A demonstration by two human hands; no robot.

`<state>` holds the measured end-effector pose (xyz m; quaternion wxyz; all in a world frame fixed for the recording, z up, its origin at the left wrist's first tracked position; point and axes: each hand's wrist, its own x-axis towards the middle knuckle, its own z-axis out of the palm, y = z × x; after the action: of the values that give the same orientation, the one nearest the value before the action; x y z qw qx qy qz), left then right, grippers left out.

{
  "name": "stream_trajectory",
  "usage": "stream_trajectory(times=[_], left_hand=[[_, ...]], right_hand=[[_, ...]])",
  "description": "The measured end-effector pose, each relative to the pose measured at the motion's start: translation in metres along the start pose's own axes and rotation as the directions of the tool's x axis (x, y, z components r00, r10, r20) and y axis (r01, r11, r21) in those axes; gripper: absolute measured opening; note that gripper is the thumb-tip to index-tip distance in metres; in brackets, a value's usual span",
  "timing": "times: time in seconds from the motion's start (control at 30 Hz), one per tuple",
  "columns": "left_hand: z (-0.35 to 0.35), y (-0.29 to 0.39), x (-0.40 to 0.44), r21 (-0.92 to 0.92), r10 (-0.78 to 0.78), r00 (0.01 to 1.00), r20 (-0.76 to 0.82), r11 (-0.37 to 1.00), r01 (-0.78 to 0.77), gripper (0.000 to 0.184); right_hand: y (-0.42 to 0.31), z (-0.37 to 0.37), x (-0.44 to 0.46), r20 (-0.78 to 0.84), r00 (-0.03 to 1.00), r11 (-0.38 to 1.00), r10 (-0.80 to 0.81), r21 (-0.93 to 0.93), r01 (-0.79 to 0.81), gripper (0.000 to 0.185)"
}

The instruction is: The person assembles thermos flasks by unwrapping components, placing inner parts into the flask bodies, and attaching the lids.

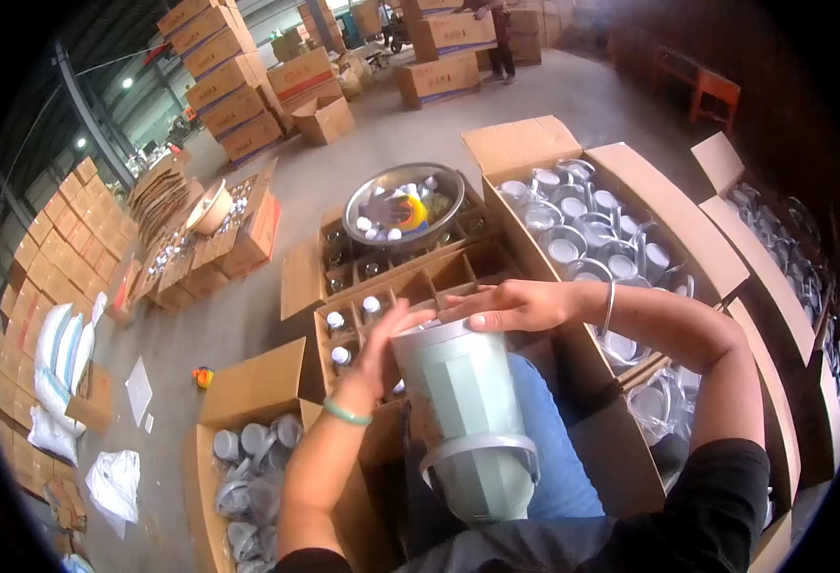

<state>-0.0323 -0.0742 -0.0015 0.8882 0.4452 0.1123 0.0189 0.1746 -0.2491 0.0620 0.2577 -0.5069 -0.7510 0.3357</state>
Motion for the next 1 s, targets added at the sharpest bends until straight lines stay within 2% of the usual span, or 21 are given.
stream_trajectory(times=[0.03, 0.07, 0.1, 0.13, 0.17, 0.23, 0.27, 0.3, 0.37, 0.4, 0.43, 0.47, 0.53, 0.63, 0.7, 0.77, 0.8, 0.9, 0.97, 1.0], left_hand=[[-0.006, -0.008, 0.004, 0.124, -0.010, 1.000, 0.021, 0.992, 0.007, 0.071], [-0.001, -0.007, -0.009, 0.400, 0.225, 0.943, 0.244, 0.863, -0.309, 0.064], [0.006, -0.005, -0.010, 0.405, 0.225, 0.943, 0.244, 0.860, -0.310, 0.064], [0.015, -0.003, -0.009, 0.414, 0.197, 0.957, 0.214, 0.869, -0.272, 0.064], [0.020, -0.003, -0.008, 0.416, 0.169, 0.969, 0.182, 0.880, -0.231, 0.063], [0.005, -0.010, -0.005, 0.540, 0.186, 0.961, 0.203, 0.798, -0.268, 0.061], [0.004, -0.008, -0.003, 0.415, 0.150, 0.945, 0.291, 0.870, -0.266, 0.060], [0.010, -0.008, -0.007, 0.387, 0.170, 0.937, 0.306, 0.877, -0.285, 0.058], [0.022, -0.008, -0.013, 0.330, 0.209, 0.919, 0.335, 0.887, -0.323, 0.056], [0.028, -0.010, -0.016, 0.236, 0.213, 0.954, 0.213, 0.936, -0.261, 0.056], [0.033, -0.010, -0.019, 0.132, 0.199, 0.976, 0.087, 0.969, -0.209, 0.056], [0.047, -0.006, -0.026, 0.197, 0.225, 0.974, 0.009, 0.955, -0.222, 0.052], [0.055, -0.001, -0.038, 0.192, 0.226, 0.974, 0.027, 0.955, -0.227, 0.049], [0.076, 0.002, -0.057, 0.260, 0.268, 0.960, 0.079, 0.924, -0.280, 0.042], [0.084, -0.001, -0.067, 0.234, 0.314, 0.946, 0.076, 0.917, -0.323, 0.042], [0.093, 0.003, -0.078, 0.293, 0.355, 0.934, 0.045, 0.889, -0.352, 0.042], [0.099, 0.008, -0.081, 0.395, 0.374, 0.923, 0.093, 0.837, -0.379, 0.042], [0.138, 0.006, -0.103, 0.456, 0.423, 0.893, 0.151, 0.772, -0.443, 0.044], [0.148, 0.004, -0.111, 0.413, 0.405, 0.907, 0.113, 0.811, -0.414, 0.048], [0.150, 0.003, -0.113, 0.394, 0.398, 0.912, 0.103, 0.825, -0.405, 0.049]], right_hand=[[0.008, 0.007, 0.002, -0.045, 0.998, 0.999, -0.043, -0.015, 0.043, 0.056], [-0.014, 0.009, 0.004, -0.038, 0.999, 0.999, 0.028, -0.043, -0.030, 0.054], [-0.039, 0.009, 0.008, -0.041, 0.994, 0.992, 0.098, -0.079, -0.101, 0.053], [-0.046, 0.014, 0.010, -0.118, 0.993, 0.990, -0.027, -0.143, 0.010, 0.052], [-0.052, 0.014, 0.015, -0.123, 0.992, 0.990, -0.026, -0.143, 0.009, 0.052], [-0.063, 0.011, 0.023, -0.041, 0.984, 0.955, 0.176, -0.235, -0.180, 0.052], [-0.058, 0.008, 0.024, -0.047, 0.986, 0.966, 0.162, -0.196, -0.168, 0.052], [-0.063, -0.010, 0.029, 0.055, 0.959, 0.948, 0.277, -0.181, -0.263, 0.049], [-0.031, -0.022, 0.035, 0.125, 0.992, 0.998, 0.031, 0.041, -0.036, 0.048], [-0.035, -0.027, 0.040, 0.218, 0.976, 0.999, 0.009, -0.042, 0.000, 0.042], [-0.040, -0.029, 0.043, 0.216, 0.976, 0.999, 0.007, -0.047, 0.004, 0.042], [-0.053, -0.031, 0.047, 0.237, 0.971, 0.989, 0.014, -0.148, 0.022, 0.042], [-0.082, -0.030, 0.051, 0.278, 0.960, 0.940, 0.035, -0.335, 0.063, 0.045], [-0.124, -0.017, 0.043, 0.253, 0.961, 0.913, 0.112, -0.408, 0.001, 0.036], [-0.134, -0.009, 0.035, 0.237, 0.968, 0.898, 0.084, -0.440, 0.030, 0.036], [-0.128, -0.002, 0.030, 0.208, 0.974, 0.855, -0.094, -0.485, 0.186, 0.034], [-0.139, -0.002, 0.025, 0.214, 0.975, 0.877, -0.060, -0.455, 0.154, 0.032], [-0.167, 0.000, 0.010, 0.289, 0.956, 0.863, -0.054, -0.468, 0.190, 0.031], [-0.179, 0.015, -0.005, 0.263, 0.963, 0.864, -0.067, -0.467, 0.187, 0.032], [-0.185, 0.023, -0.010, 0.163, 0.986, 0.829, -0.036, -0.546, 0.121, 0.033]])
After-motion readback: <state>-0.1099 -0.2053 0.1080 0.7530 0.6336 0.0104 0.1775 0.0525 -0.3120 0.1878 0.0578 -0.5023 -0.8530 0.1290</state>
